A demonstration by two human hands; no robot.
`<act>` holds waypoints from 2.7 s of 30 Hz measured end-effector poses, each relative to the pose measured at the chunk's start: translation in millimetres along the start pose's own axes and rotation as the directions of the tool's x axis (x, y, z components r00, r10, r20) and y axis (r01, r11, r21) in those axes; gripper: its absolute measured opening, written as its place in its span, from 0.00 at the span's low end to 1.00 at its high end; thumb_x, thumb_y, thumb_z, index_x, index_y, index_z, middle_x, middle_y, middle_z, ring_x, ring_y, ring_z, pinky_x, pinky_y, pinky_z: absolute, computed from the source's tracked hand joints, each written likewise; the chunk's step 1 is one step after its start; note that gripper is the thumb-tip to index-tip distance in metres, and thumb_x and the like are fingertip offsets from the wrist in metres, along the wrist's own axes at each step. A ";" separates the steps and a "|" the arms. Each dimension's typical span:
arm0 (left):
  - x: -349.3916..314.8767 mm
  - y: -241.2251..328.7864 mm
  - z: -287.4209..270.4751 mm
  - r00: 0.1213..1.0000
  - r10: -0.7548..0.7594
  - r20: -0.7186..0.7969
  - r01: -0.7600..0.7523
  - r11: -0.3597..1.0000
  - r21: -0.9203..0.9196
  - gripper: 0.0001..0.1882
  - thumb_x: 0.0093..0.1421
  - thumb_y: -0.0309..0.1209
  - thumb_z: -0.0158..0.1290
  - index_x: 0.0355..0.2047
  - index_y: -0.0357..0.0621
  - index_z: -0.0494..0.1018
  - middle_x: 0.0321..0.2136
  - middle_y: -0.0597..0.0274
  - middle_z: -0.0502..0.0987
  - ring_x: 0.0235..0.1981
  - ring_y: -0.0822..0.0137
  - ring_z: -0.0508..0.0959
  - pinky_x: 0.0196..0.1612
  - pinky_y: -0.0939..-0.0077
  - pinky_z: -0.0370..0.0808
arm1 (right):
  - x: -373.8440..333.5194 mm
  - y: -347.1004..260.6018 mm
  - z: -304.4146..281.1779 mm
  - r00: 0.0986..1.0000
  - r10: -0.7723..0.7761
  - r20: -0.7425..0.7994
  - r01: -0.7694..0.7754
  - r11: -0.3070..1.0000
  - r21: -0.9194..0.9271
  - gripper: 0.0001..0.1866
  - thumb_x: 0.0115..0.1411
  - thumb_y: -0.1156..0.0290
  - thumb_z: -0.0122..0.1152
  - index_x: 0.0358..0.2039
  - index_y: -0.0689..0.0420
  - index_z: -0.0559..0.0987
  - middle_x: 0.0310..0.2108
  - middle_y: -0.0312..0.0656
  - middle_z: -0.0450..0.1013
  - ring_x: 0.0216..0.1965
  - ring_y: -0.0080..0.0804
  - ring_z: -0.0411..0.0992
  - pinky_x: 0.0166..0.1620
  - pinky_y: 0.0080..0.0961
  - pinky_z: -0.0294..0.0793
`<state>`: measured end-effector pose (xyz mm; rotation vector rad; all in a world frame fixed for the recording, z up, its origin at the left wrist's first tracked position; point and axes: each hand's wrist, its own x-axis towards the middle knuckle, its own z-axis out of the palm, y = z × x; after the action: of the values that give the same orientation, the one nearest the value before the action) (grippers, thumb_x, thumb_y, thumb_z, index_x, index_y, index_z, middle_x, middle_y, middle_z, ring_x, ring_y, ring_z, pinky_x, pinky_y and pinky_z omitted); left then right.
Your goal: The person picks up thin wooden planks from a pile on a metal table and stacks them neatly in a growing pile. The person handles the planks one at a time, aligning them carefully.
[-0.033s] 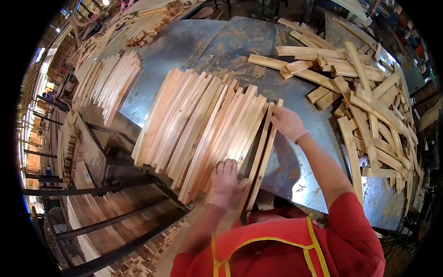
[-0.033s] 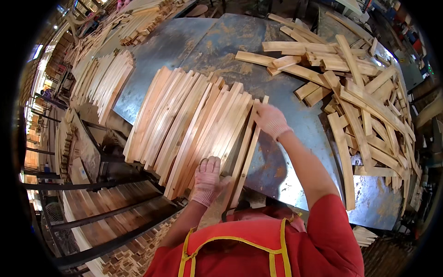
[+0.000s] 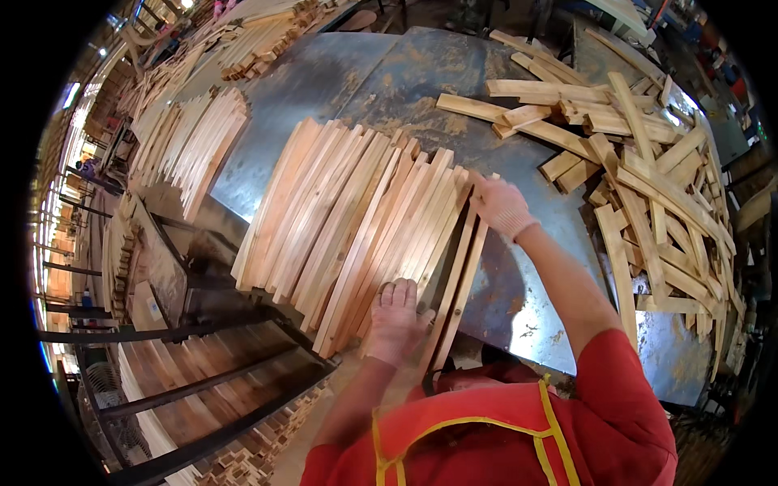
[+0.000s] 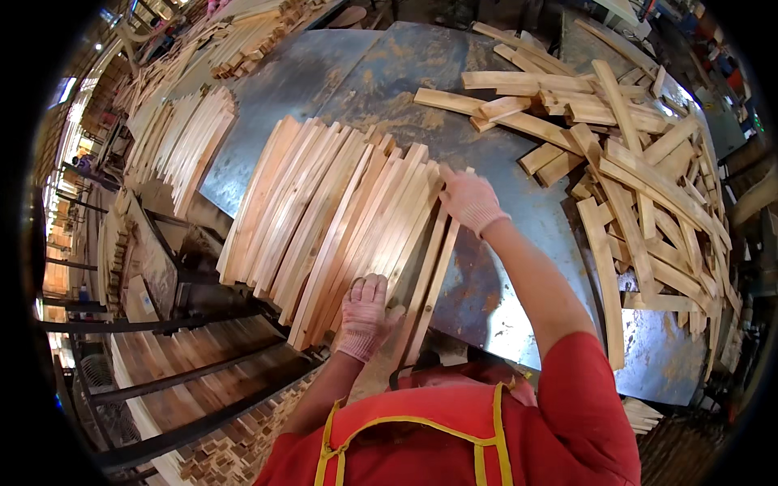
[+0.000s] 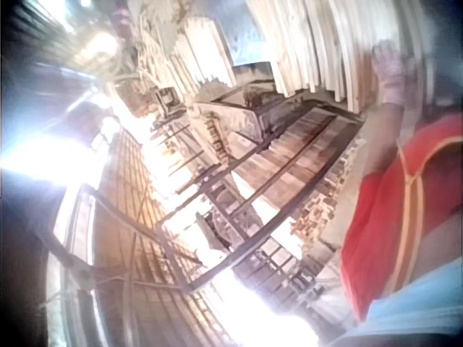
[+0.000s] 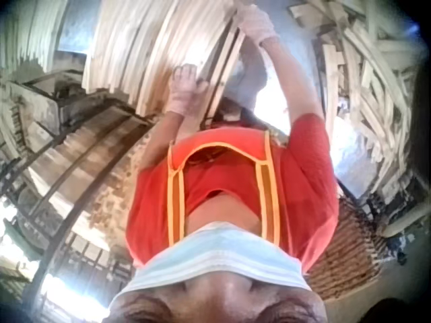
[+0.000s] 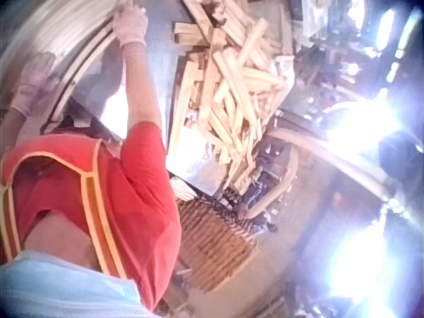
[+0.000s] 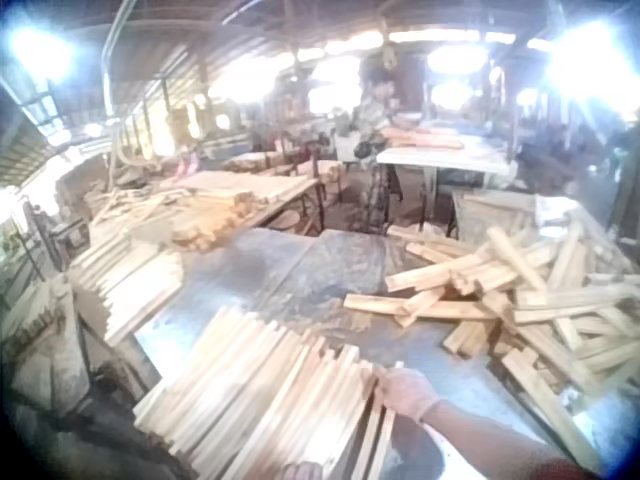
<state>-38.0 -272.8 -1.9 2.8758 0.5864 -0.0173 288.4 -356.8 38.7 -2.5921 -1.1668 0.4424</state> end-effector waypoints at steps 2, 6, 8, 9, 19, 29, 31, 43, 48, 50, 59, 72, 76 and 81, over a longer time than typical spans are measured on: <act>7.7 2.1 6.2 0.997 0.022 -0.074 -0.019 0.999 0.034 0.42 0.55 0.51 0.65 0.65 0.43 0.67 0.60 0.57 0.69 0.62 0.53 0.68 0.63 0.51 0.67 | 26.3 15.9 15.6 0.991 -0.122 -0.056 0.101 0.954 -0.283 0.33 0.63 0.53 0.63 0.65 0.54 0.69 0.50 0.50 0.81 0.55 0.49 0.76 0.59 0.48 0.69; 22.0 13.8 -5.8 0.998 -0.058 -0.007 0.058 0.996 0.072 0.38 0.54 0.47 0.67 0.61 0.45 0.70 0.58 0.57 0.71 0.59 0.55 0.70 0.60 0.54 0.69 | 45.4 -0.4 -13.5 0.977 -0.119 0.176 0.161 0.954 -0.251 0.33 0.61 0.53 0.63 0.63 0.55 0.73 0.54 0.49 0.79 0.62 0.49 0.70 0.65 0.49 0.63; 17.2 9.1 10.6 0.995 -0.035 -0.089 0.041 0.997 0.070 0.34 0.59 0.44 0.62 0.63 0.45 0.70 0.57 0.55 0.73 0.61 0.53 0.70 0.63 0.52 0.67 | 31.1 -9.2 -34.5 0.969 -0.207 0.135 0.222 0.969 -0.110 0.35 0.60 0.55 0.64 0.65 0.59 0.73 0.55 0.49 0.79 0.60 0.47 0.72 0.64 0.45 0.66; 20.7 6.4 15.6 0.989 -0.020 -0.145 0.031 0.997 0.073 0.31 0.62 0.42 0.60 0.64 0.45 0.70 0.57 0.54 0.73 0.62 0.52 0.70 0.65 0.51 0.66 | 13.5 -7.1 -43.6 0.967 -0.252 0.046 0.253 0.967 -0.014 0.36 0.60 0.57 0.65 0.66 0.61 0.72 0.54 0.49 0.79 0.57 0.45 0.74 0.64 0.42 0.67; 128.7 -79.0 -170.5 0.906 -0.412 0.100 0.390 0.719 -0.575 0.24 0.64 0.22 0.55 0.62 0.34 0.71 0.52 0.44 0.79 0.44 0.59 0.82 0.37 0.80 0.83 | -114.6 6.0 46.7 0.811 0.187 0.554 -0.506 0.699 0.506 0.55 0.60 0.36 0.66 0.72 0.66 0.60 0.48 0.58 0.81 0.47 0.51 0.82 0.53 0.39 0.78; 152.3 -305.7 -104.3 0.741 -0.638 -0.210 0.647 0.762 -0.035 0.37 0.57 0.41 0.59 0.68 0.48 0.69 0.61 0.44 0.74 0.67 0.51 0.70 0.71 0.64 0.66 | -112.5 -44.3 95.7 0.788 0.336 0.516 -0.513 0.822 0.249 0.65 0.58 0.38 0.67 0.75 0.71 0.42 0.47 0.66 0.80 0.51 0.60 0.80 0.54 0.42 0.78; 153.8 -298.9 -120.6 0.724 -0.688 -0.052 0.685 0.726 -0.065 0.46 0.53 0.46 0.60 0.72 0.46 0.62 0.59 0.43 0.76 0.64 0.49 0.74 0.67 0.62 0.70 | -111.1 -40.5 104.4 0.785 0.326 0.527 -0.544 0.770 0.333 0.64 0.58 0.40 0.68 0.75 0.71 0.43 0.47 0.65 0.80 0.50 0.57 0.81 0.53 0.41 0.79; 106.4 -227.0 -120.2 0.807 -0.584 0.085 0.580 0.812 0.066 0.41 0.63 0.46 0.58 0.73 0.47 0.60 0.56 0.47 0.78 0.57 0.49 0.79 0.58 0.53 0.75 | -107.7 -84.6 184.9 0.962 0.087 0.260 -0.273 0.253 0.928 0.45 0.58 0.72 0.70 0.71 0.66 0.56 0.62 0.54 0.71 0.61 0.44 0.70 0.68 0.34 0.65; 115.9 -234.8 -101.1 0.830 -0.558 -0.018 0.558 0.830 -0.007 0.43 0.61 0.44 0.61 0.74 0.51 0.59 0.55 0.48 0.78 0.56 0.49 0.79 0.55 0.54 0.77 | -91.6 -51.5 184.8 0.963 0.073 0.261 -0.268 0.392 0.880 0.41 0.64 0.58 0.68 0.73 0.51 0.61 0.69 0.54 0.66 0.65 0.49 0.68 0.66 0.42 0.68; 114.5 -234.6 -108.2 0.839 -0.544 -0.028 0.544 0.839 -0.022 0.43 0.60 0.44 0.61 0.74 0.52 0.59 0.54 0.48 0.78 0.55 0.49 0.80 0.53 0.54 0.78 | -79.3 -40.4 186.3 0.943 -0.089 0.320 -0.196 0.629 0.753 0.37 0.65 0.52 0.67 0.71 0.49 0.66 0.66 0.55 0.68 0.63 0.52 0.68 0.66 0.46 0.67; 144.9 -329.8 -99.5 0.837 -0.545 0.049 0.547 0.837 -0.031 0.41 0.62 0.50 0.57 0.73 0.51 0.60 0.53 0.46 0.79 0.53 0.48 0.81 0.54 0.53 0.78 | 0.9 -90.6 198.7 0.876 -0.114 0.469 -0.320 0.592 0.740 0.24 0.65 0.60 0.63 0.58 0.58 0.79 0.50 0.58 0.79 0.50 0.56 0.77 0.57 0.46 0.76; 238.4 -595.5 -162.0 0.857 -0.514 -0.043 0.515 0.857 0.006 0.45 0.59 0.53 0.60 0.74 0.57 0.59 0.61 0.42 0.75 0.59 0.43 0.77 0.62 0.56 0.73 | 187.1 -352.9 193.5 0.838 0.103 0.536 -0.544 0.074 0.836 0.37 0.60 0.72 0.71 0.64 0.59 0.59 0.50 0.50 0.76 0.42 0.42 0.81 0.28 0.36 0.86; 268.5 -624.2 -187.0 0.845 -0.533 -0.042 0.534 0.845 0.009 0.50 0.58 0.58 0.59 0.75 0.52 0.56 0.63 0.42 0.73 0.60 0.45 0.77 0.64 0.56 0.72 | 227.6 -362.6 224.0 0.874 0.064 0.482 -0.486 0.150 0.861 0.43 0.59 0.66 0.74 0.66 0.59 0.56 0.49 0.47 0.76 0.40 0.37 0.80 0.32 0.34 0.84; 246.0 -620.8 -166.4 0.832 -0.473 -0.289 0.541 0.808 0.233 0.47 0.59 0.56 0.60 0.72 0.43 0.61 0.65 0.40 0.70 0.65 0.43 0.71 0.68 0.48 0.66 | 212.8 -323.5 164.1 0.898 -0.222 0.381 -0.351 0.164 0.922 0.37 0.66 0.65 0.69 0.71 0.59 0.63 0.42 0.36 0.76 0.39 0.24 0.72 0.42 0.27 0.77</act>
<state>-57.6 414.6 24.7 2.9205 1.5194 0.1406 141.1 30.8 -31.5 -1.2888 -0.4336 1.3453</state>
